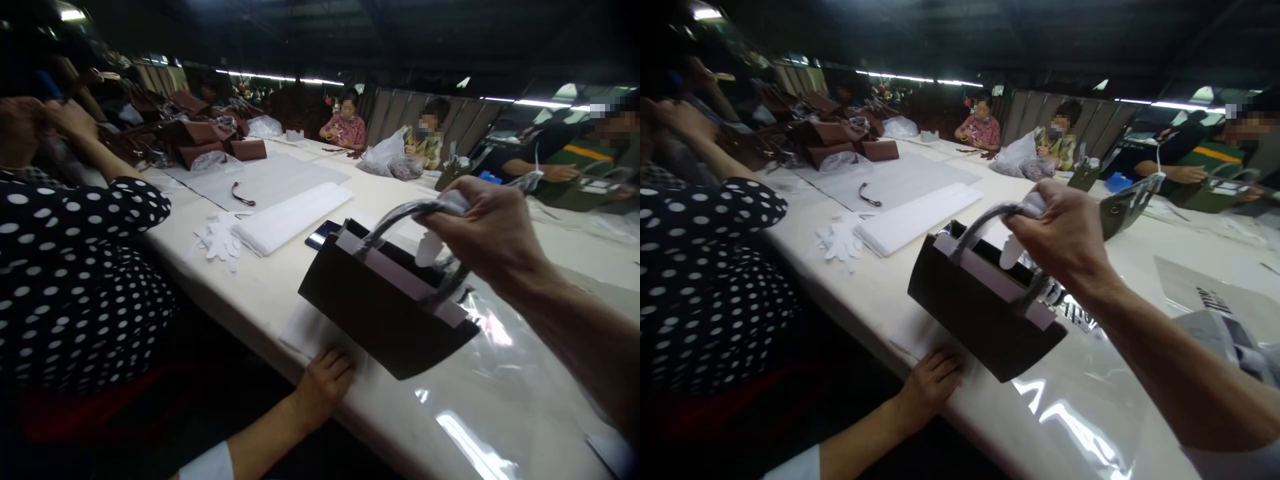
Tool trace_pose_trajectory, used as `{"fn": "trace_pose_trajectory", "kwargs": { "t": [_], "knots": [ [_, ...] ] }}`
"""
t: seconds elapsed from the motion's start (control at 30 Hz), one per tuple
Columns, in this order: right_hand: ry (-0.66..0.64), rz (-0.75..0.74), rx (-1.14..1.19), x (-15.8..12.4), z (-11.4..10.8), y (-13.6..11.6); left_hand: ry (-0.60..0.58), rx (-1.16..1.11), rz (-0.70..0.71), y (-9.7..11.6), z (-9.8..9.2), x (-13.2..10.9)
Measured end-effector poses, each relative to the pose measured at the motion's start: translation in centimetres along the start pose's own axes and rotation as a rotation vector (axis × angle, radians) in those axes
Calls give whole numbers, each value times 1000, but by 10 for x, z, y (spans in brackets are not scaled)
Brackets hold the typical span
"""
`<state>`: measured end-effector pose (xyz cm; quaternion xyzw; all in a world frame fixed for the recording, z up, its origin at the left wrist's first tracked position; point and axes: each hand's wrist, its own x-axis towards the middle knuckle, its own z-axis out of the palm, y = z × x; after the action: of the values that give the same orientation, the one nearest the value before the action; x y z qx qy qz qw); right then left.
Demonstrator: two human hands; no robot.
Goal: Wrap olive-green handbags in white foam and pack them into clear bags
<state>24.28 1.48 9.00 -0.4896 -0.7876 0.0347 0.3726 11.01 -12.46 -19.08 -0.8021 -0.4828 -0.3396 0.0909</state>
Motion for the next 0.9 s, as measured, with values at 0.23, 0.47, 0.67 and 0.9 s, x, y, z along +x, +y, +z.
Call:
{"fn": "trace_pose_trajectory", "kwargs": {
  "t": [0.23, 0.47, 0.67, 0.9],
  "knots": [
    [-146, -206, 92, -17, 49, -30, 12, -101, 20, -11, -11, -13],
    [-260, -308, 28, -9, 53, -34, 12, -151, -63, -27, -29, -19],
    [-498, -274, 33, -4, 22, -34, 30, -169, -103, -33, -28, -21],
    [-335, 695, 620, 50, 68, 88, 156, -22, 36, -49, -17, -36]
  ]
}}
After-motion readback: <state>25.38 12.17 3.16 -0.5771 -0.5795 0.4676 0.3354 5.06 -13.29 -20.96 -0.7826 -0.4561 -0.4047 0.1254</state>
